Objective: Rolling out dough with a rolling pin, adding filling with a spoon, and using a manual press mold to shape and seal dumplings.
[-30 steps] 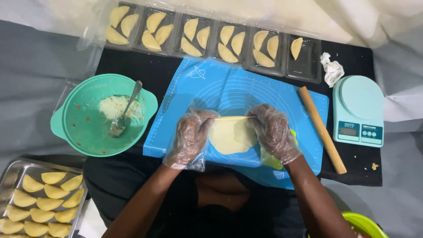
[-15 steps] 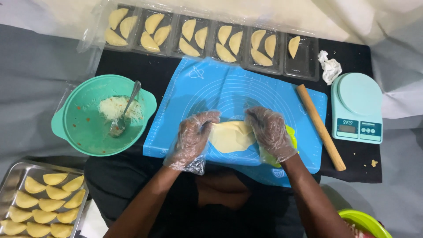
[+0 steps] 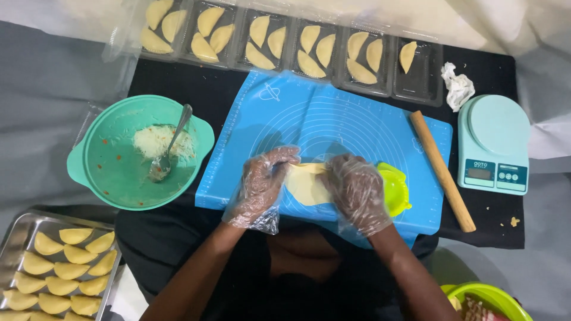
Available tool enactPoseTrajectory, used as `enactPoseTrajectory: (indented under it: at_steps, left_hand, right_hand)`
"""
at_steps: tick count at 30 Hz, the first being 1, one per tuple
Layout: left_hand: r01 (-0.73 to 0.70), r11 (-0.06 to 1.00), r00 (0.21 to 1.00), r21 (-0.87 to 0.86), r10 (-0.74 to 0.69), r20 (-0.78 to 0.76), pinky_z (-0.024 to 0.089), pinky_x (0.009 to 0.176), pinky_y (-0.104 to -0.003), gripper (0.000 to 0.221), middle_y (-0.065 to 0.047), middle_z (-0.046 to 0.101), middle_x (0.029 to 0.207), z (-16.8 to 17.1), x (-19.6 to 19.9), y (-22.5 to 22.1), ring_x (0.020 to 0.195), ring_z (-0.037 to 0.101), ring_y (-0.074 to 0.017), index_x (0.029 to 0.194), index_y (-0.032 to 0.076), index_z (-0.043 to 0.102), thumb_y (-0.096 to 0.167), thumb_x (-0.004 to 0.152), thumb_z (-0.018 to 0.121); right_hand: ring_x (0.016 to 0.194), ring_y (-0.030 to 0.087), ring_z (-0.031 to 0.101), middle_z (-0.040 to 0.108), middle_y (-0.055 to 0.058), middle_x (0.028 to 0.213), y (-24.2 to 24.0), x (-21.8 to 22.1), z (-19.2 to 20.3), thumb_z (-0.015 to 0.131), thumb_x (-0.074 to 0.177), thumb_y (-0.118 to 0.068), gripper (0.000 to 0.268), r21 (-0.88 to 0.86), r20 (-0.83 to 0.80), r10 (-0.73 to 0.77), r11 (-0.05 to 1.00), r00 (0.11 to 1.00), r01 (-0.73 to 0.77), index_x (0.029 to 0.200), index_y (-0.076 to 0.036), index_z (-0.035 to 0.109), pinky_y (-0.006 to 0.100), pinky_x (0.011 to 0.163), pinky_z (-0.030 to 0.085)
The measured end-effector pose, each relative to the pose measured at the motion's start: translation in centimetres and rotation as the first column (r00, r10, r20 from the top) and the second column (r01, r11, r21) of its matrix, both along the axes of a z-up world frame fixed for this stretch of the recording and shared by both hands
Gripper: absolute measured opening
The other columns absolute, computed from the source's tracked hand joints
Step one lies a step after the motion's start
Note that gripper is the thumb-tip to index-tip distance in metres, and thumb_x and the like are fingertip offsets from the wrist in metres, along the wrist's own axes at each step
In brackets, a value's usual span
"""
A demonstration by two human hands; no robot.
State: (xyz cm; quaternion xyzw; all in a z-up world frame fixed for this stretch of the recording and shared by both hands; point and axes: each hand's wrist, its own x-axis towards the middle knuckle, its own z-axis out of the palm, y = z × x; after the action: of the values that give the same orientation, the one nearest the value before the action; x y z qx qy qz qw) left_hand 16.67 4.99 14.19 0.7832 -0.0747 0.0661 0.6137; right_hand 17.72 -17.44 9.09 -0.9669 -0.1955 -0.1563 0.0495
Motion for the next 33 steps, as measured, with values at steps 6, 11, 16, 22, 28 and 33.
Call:
enactPoseTrajectory:
  at_steps: [6,11,16,22,28,33]
  left_hand:
    - [-0.041,0.999,0.999,0.000,0.041,-0.024,0.059,0.094,-0.044,0.019,-0.010,0.081,0.103,-0.6,0.2,-0.1,0.107,0.075,-0.0323,0.094,0.012,0.079,-0.001,0.090,0.065]
    - [-0.066,0.998,0.997,0.011,0.065,0.029,0.061,0.091,-0.042,0.020,-0.007,0.082,0.094,-1.1,0.2,-0.2,0.100,0.077,-0.0280,0.098,0.012,0.079,-0.002,0.090,0.067]
    - [-0.061,0.998,0.995,0.017,0.060,0.077,0.061,0.091,-0.042,0.021,-0.008,0.082,0.096,0.2,-0.3,-0.6,0.102,0.077,-0.0296,0.095,0.012,0.078,-0.003,0.090,0.065]
    - [-0.197,0.971,0.897,0.138,0.121,0.426,0.062,0.088,-0.035,0.017,-0.003,0.081,0.097,-0.8,-1.1,-1.5,0.096,0.077,-0.0236,0.104,0.011,0.077,0.002,0.097,0.064]
    - [-0.430,0.725,0.763,0.539,-0.028,0.646,0.052,0.096,-0.030,0.017,0.001,0.069,0.117,0.4,-5.5,0.3,0.108,0.065,-0.0161,0.121,0.010,0.065,0.010,0.103,0.062]
    - [-0.605,0.000,0.731,0.796,-0.395,0.556,0.019,0.127,-0.036,0.050,0.004,0.030,0.170,0.0,-7.5,1.2,0.156,0.024,-0.0115,0.164,0.010,0.027,0.023,0.120,0.047]
  right_hand:
    - [0.077,0.026,0.068,0.058,0.002,0.073,-0.2,-0.5,-2.1,0.064,0.092,-0.052,0.029,-0.163,0.086,-0.044,0.985,0.995,0.058,0.093,-0.023,0.061,0.039,0.064,0.056]
    - [0.074,0.028,0.068,0.058,0.005,0.073,0.5,-1.3,-0.5,0.064,0.094,-0.048,0.029,-0.240,0.131,-0.049,0.968,0.990,0.080,0.087,-0.019,0.062,0.039,0.061,0.055]
    - [0.074,0.033,0.068,0.061,0.009,0.078,-0.1,-0.4,-1.2,0.071,0.090,-0.034,0.015,-0.072,0.105,0.008,0.997,0.994,-0.001,0.088,-0.019,0.067,0.045,0.060,0.055]
    - [0.081,0.042,0.068,0.066,0.011,0.079,-0.8,0.0,2.5,0.067,0.097,-0.022,0.007,0.406,-0.036,0.058,0.913,0.998,-0.039,0.094,-0.017,0.070,0.049,0.065,0.055]
    - [0.075,0.041,0.068,0.067,0.010,0.076,-0.8,-1.6,3.6,0.067,0.099,-0.017,0.005,0.462,0.110,0.063,0.881,0.992,-0.107,0.098,-0.013,0.070,0.050,0.065,0.056]
    - [0.069,0.037,0.064,0.066,0.011,0.075,0.4,-5.7,4.7,0.061,0.102,-0.013,0.008,0.424,0.253,0.048,0.892,0.966,-0.155,0.100,-0.009,0.068,0.049,0.061,0.052]
